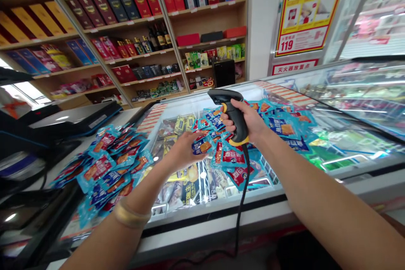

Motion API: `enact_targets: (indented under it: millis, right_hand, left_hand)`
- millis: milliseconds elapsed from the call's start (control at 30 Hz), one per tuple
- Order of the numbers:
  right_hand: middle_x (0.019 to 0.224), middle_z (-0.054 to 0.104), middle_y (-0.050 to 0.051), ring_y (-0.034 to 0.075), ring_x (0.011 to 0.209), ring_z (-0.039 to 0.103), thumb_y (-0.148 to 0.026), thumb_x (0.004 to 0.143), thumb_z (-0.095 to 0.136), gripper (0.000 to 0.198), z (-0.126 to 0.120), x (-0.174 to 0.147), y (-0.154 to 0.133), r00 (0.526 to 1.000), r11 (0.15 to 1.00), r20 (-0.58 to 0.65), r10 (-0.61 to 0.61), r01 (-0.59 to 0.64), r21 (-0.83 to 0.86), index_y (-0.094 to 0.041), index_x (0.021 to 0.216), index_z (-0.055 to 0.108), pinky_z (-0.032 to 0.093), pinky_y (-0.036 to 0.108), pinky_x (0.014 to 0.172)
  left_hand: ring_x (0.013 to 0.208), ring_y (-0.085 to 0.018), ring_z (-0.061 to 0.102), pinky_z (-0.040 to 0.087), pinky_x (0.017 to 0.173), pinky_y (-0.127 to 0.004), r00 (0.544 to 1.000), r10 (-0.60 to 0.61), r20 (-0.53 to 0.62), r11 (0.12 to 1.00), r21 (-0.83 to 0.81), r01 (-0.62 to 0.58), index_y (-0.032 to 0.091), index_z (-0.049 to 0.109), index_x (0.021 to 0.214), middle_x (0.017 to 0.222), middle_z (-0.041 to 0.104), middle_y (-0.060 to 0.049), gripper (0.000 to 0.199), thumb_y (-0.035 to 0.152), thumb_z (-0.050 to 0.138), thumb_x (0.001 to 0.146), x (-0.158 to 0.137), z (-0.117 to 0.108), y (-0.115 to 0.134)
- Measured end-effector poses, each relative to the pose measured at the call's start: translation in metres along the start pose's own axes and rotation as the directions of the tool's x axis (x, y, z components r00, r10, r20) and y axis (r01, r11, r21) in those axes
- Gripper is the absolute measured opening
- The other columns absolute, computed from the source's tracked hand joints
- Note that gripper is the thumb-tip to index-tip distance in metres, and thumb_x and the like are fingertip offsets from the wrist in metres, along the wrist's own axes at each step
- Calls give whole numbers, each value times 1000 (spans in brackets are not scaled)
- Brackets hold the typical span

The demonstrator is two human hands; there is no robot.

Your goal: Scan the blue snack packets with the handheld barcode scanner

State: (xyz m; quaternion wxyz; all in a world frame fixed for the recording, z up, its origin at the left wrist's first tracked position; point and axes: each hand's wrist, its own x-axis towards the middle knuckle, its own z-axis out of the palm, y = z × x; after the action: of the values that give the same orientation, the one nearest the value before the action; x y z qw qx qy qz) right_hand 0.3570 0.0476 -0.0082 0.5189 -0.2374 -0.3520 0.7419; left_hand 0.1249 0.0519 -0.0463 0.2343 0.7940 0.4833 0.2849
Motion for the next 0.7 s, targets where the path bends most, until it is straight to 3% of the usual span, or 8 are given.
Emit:
enact_targets:
  millis: [133,233,300,367,433,567,700]
  right_hand:
    - [70,47,1,8,49,38,-37,93,49,22,6,0,1,1000,1000,0,6,-6,-24,-16,90,56,39,16,38]
    - [70,47,1,8,48,38,-36,93,47,23,7,0,2,1000,1000,-11,3,-3,-28,-15,88,57,39,16,37]
    - [69,47,1,8,48,37,-36,94,45,25,7,-1,2,1000,1000,-26,1,-1,-19,-15,88,57,39,15,37]
    - [70,47,1,8,48,37,-35,94,45,24,6,-1,3,999,1000,-32,4,-4,-13,-15,90,58,39,16,37]
    - [70,48,1,8,48,38,-35,93,48,23,6,-2,4,1000,1000,-29,7,-7,-14,-15,91,58,40,16,37]
    - [70,49,2,9,48,40,-34,91,51,19,6,-2,8,1000,1000,-7,27,-27,-7,-16,90,58,40,17,37]
    - [69,51,2,9,48,43,-33,91,51,18,7,-2,15,996,996,18,89,-89,-14,-16,88,57,42,17,37]
  left_hand:
    - [96,-31,62,46,97,-48,997,73,17,997,-18,-73,27,72,116,108,64,-12,61,21,76,56,-4,-7,-4]
    - [92,-28,64,47,95,-43,993,117,-2,988,-104,-117,27,77,101,99,70,-9,39,17,69,64,-3,-11,-7]
    - [81,-24,64,50,88,-38,996,64,-59,975,-209,-75,25,76,84,77,69,-4,19,18,67,68,0,-13,-9]
    - [65,-21,61,53,75,-33,992,-68,-109,943,-331,28,22,70,67,55,56,1,5,21,68,71,3,-13,-10]
    - [56,-17,58,53,65,-31,971,-209,-117,855,-503,123,20,66,65,49,46,4,11,25,68,75,5,-12,-12]
    - [58,-14,61,59,68,-34,938,-339,-71,584,-798,150,19,66,83,57,53,5,17,35,70,79,7,-9,-13]
    - [59,-12,62,61,80,-39,925,-360,-123,538,-837,98,18,63,80,56,54,6,27,43,75,75,10,-8,-16]
